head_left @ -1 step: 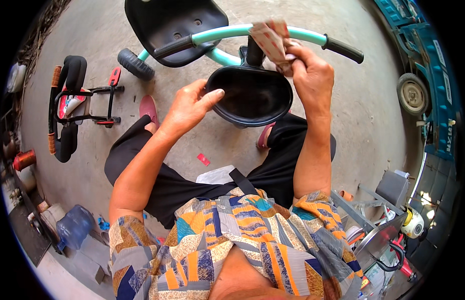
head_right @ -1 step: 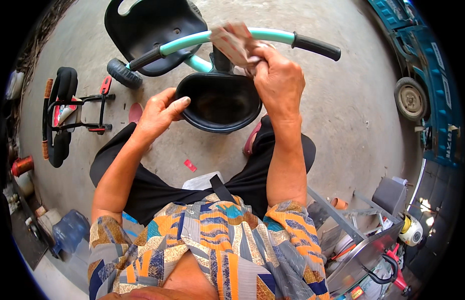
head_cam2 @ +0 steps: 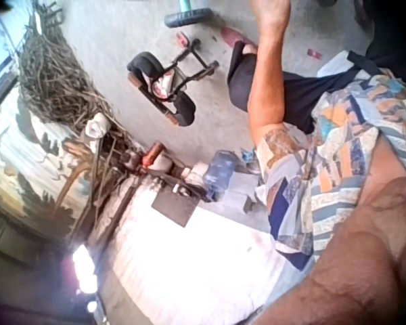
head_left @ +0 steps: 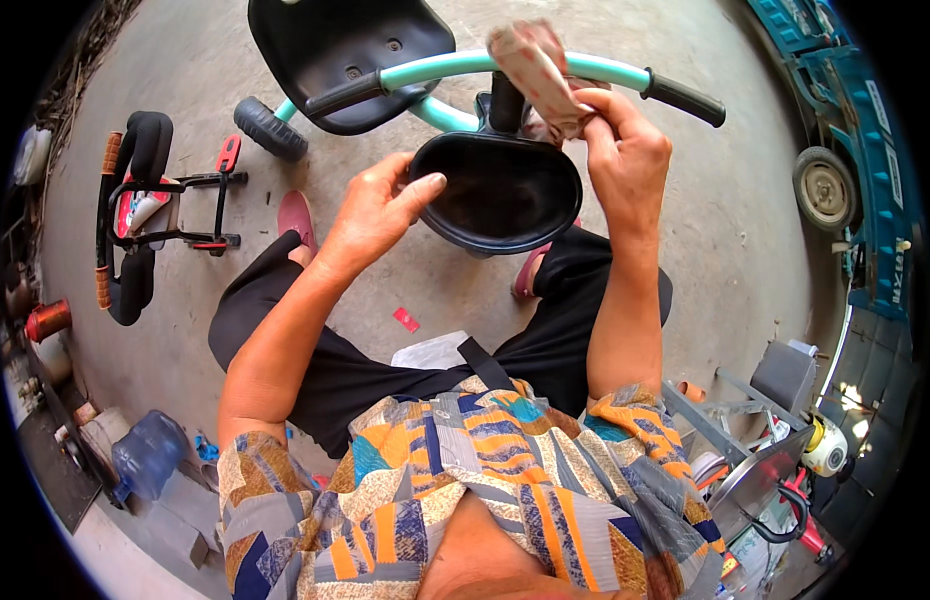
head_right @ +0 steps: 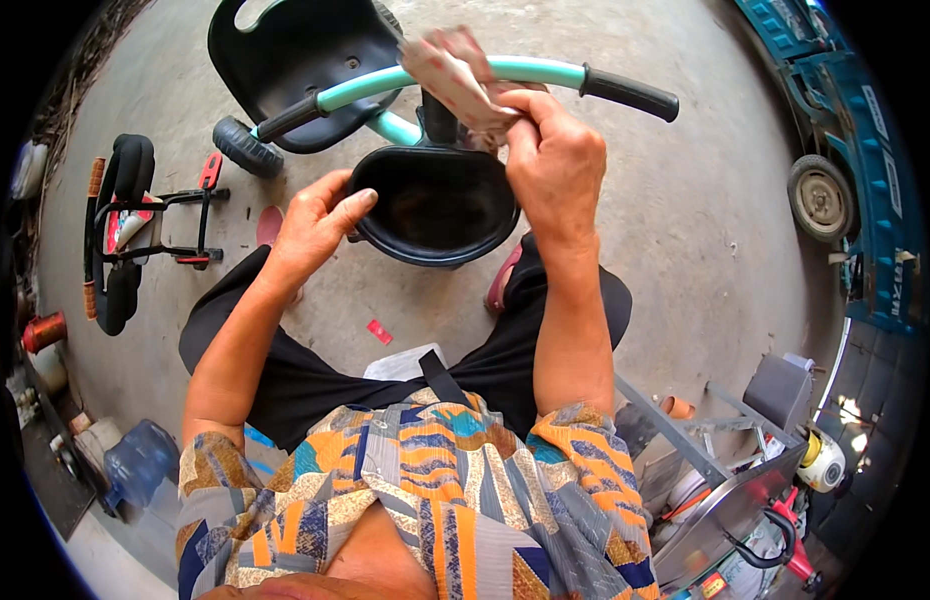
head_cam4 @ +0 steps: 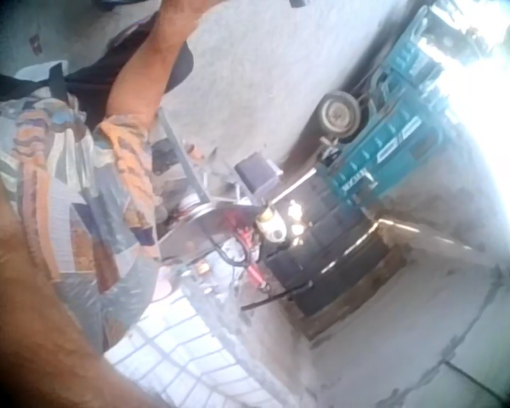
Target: The person wipes a tricycle with a cloth, cleaning the handlebars, seat, frame, and wheels.
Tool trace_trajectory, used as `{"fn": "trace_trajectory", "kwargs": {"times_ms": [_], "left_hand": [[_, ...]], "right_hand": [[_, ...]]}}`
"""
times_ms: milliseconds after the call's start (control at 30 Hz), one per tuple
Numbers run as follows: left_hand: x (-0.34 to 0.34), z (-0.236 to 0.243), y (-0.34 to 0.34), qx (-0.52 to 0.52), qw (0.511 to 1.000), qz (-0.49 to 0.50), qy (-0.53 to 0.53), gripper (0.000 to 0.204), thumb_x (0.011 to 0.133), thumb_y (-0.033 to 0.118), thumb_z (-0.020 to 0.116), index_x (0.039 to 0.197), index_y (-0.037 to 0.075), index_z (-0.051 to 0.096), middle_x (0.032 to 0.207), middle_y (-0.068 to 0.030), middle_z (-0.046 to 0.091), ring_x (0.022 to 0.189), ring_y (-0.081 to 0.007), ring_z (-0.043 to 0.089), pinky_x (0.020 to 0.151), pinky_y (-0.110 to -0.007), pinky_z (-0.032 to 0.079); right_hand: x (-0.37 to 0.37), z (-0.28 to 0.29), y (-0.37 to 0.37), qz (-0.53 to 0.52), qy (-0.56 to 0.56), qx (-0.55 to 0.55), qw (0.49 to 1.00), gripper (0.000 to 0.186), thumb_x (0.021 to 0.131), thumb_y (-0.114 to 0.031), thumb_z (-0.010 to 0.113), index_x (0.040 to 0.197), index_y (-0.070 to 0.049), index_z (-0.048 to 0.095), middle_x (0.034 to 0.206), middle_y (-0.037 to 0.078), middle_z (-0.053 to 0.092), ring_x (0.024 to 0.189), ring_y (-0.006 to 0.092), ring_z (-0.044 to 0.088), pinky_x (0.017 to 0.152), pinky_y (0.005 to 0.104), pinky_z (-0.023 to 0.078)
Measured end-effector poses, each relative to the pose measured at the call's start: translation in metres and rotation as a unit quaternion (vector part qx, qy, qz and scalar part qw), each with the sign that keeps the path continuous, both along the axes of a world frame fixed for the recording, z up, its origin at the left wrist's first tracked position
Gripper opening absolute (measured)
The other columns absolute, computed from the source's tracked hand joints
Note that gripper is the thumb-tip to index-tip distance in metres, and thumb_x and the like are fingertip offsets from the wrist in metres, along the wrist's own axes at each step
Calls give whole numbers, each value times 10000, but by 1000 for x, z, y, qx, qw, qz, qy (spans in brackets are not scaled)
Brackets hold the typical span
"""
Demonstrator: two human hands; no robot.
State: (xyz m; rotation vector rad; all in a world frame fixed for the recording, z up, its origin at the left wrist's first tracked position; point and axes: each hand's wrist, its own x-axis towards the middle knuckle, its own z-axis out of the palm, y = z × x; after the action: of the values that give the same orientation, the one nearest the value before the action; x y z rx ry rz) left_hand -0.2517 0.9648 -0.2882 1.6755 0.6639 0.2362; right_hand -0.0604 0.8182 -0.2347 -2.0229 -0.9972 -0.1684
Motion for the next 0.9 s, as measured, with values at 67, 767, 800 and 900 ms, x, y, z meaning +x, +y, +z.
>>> {"fn": "trace_trajectory", "kwargs": {"times_ms": [67,767,800,900], "left_hand": [[1,6,0,30,998,17,-57,501,879,342,664,1191,-39,576,904,-73,654,852,-118,611,777,-257,492],[12,-6,-6,-397,886,183,-157,365,963,218,512,1239,-19,549,1124,-119,622,925,-191,646,826,-348,559],[7,-13,-5,-397,889,189,-128,339,954,181,513,1235,-4,555,1131,-106,613,969,-209,640,778,-352,572],[5,6,-13,-372,898,224,-69,323,961,201,514,1237,38,549,1094,-108,623,894,-223,674,661,-427,610]], "right_hand": [[-14,-4,4,48,-26,112,992,169,772,17,609,910,-47,683,852,145,687,800,345,658,736,413,517],[-101,-27,15,228,-133,-123,957,751,615,-1,688,1330,-92,479,1290,133,489,1044,320,539,886,395,462],[-100,-24,13,231,-117,-131,957,821,594,33,667,1373,-100,447,1335,145,458,1044,328,538,883,403,464],[-96,-20,10,217,-103,-133,962,721,660,5,646,1351,-100,468,1335,162,463,1001,303,547,783,387,460]]}}
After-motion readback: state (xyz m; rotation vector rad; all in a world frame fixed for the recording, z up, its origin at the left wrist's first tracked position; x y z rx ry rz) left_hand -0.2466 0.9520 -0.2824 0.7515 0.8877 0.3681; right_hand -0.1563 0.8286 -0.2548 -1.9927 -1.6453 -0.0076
